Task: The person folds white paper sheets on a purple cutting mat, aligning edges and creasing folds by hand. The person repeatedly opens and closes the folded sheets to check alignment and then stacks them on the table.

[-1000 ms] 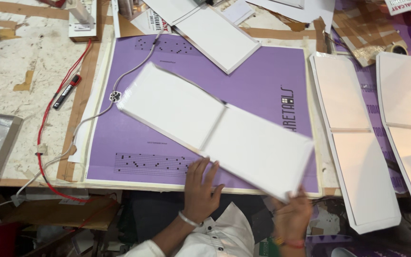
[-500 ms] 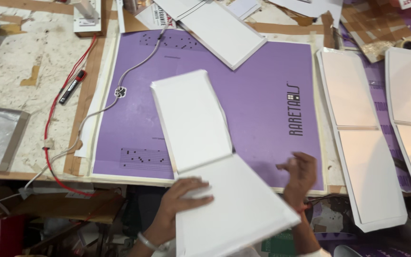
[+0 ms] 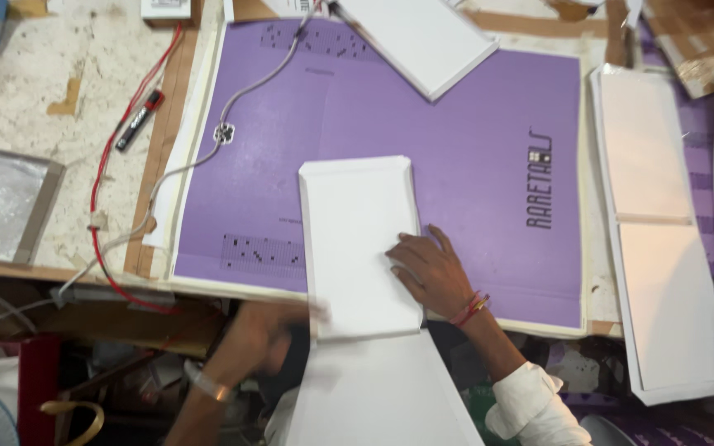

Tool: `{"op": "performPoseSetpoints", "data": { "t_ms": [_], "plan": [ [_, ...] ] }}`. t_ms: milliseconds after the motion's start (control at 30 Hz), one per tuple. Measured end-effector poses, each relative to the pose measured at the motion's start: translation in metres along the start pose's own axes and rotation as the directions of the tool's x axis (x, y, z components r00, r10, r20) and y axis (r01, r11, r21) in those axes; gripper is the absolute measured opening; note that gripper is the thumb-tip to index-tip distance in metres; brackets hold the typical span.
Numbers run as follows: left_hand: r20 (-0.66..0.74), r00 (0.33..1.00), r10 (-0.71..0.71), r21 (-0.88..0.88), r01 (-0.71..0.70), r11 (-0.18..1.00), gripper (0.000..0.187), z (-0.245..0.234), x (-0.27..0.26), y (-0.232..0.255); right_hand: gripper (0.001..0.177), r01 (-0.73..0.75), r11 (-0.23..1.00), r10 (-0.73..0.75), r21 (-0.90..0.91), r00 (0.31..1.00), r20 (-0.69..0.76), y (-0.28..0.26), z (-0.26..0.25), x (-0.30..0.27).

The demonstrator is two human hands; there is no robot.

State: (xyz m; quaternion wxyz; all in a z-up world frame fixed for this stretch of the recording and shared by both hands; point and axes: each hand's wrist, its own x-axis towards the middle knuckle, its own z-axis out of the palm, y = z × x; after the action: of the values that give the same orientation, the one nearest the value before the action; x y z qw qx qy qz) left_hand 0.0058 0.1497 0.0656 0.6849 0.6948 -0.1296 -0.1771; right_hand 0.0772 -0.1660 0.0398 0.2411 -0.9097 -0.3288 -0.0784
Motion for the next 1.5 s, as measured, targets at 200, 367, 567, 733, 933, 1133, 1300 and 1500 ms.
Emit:
{"op": "performPoseSetpoints", "data": {
  "t_ms": [200,367,567,733,933,1133,1300,1500],
  "plan": [
    [-0.525,0.817,0.238,0.592,0.150,0.792,0.019,-0.017,0.083,-0.055,0.015,-0.104,0.992,0.106,0.072,0.994,-0.033,0.002,0.007,-0.015],
    [-0.540,0.792,0.284,0.650,0.178,0.739,0.025,-0.041,0.134,-0.067,0.023,-0.263,0.874,0.347,0.409,0.927,-0.144,0.017,0.000,-0.007],
    [-0.484,0.847,0.222,0.691,0.213,0.691,0.033,-0.057,0.152,-0.069,0.029,-0.269,0.954,0.294,0.136,0.928,-0.229,0.056,-0.007,0.050],
    [-0.449,0.872,0.195,0.708,0.214,0.673,0.034,-0.061,0.153,-0.068,0.037,-0.292,0.954,0.290,-0.064,0.956,-0.037,0.073,-0.002,0.075],
    [-0.390,0.870,0.303,0.787,0.144,0.599,0.036,-0.062,0.152,-0.067,0.045,-0.258,0.944,0.265,-0.206,0.964,0.006,0.082,0.008,0.075],
    [-0.334,0.911,0.240,0.839,0.171,0.517,0.036,-0.065,0.156,-0.055,0.046,-0.248,0.931,0.265,-0.269,0.964,0.031,0.081,0.007,0.079],
    [-0.278,0.960,0.034,0.851,0.230,0.473,0.034,-0.074,0.170,-0.047,0.048,-0.280,0.913,0.332,-0.296,0.932,0.144,0.079,-0.002,0.094],
    [-0.275,0.947,-0.164,0.791,0.320,0.522,0.038,-0.082,0.190,-0.038,0.046,-0.351,0.888,0.432,-0.297,0.860,0.273,0.079,-0.017,0.122]
  ]
}}
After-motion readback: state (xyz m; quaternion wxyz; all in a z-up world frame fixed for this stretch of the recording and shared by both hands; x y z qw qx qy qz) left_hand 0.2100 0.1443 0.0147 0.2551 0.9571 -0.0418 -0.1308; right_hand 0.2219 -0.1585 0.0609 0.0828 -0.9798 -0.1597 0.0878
